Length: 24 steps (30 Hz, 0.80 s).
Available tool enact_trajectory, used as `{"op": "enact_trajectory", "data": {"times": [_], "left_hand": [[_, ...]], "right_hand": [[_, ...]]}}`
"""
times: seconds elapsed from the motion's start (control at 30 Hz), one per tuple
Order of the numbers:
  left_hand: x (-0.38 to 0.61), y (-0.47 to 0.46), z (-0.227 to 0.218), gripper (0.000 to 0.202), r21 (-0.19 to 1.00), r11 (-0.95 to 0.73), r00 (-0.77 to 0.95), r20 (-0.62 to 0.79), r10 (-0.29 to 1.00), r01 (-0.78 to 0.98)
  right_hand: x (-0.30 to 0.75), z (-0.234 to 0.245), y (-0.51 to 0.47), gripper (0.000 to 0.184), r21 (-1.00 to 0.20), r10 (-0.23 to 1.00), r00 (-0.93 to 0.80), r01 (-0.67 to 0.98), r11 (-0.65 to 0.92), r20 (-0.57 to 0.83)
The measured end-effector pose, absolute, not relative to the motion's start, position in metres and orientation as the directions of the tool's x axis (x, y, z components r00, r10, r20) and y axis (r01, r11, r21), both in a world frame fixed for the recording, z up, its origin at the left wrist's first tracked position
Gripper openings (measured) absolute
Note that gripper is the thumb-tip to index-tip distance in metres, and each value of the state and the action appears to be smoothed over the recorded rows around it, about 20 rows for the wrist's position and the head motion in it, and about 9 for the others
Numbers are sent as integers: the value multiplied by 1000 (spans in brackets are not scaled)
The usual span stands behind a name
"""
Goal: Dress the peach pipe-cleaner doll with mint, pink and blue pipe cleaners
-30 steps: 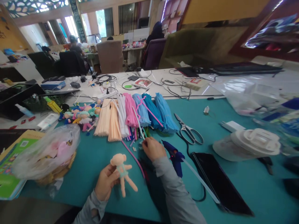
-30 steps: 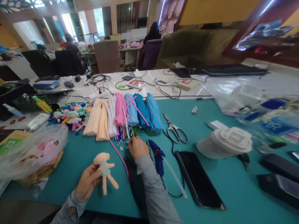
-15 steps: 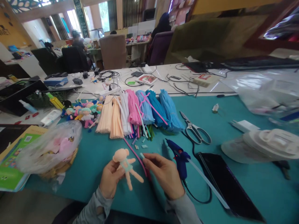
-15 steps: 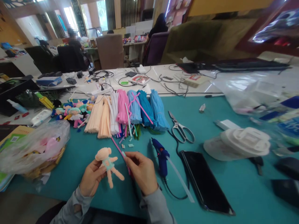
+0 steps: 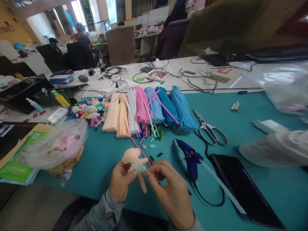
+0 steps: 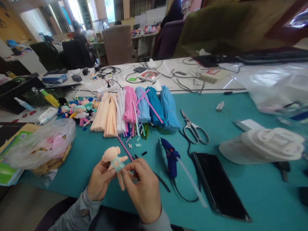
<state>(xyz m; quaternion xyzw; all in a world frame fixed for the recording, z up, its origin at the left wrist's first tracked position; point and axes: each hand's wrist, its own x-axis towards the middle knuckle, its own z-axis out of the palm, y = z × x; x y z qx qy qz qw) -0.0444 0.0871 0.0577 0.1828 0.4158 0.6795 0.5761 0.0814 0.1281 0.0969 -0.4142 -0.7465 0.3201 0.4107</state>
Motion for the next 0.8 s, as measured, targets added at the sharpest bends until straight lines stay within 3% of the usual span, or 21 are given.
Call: {"op": "enact_trajectory", "data": {"times": [0.3,0.5,0.8], "left_hand": [[-44,86,54,42,857,61,-316,-253,914,-511],[-39,85,60,36,897,22,-385,-211,899,-442],[-38,82,64,23,934,7,-386,-154,910,-356]], "right_hand": [[70,87,122,22,-749,865,-277,434,500,417],[70,90,122,23,-744,881,-314,476,468,353],[70,87,122,23,-742,878,-292,470,477,380]]}}
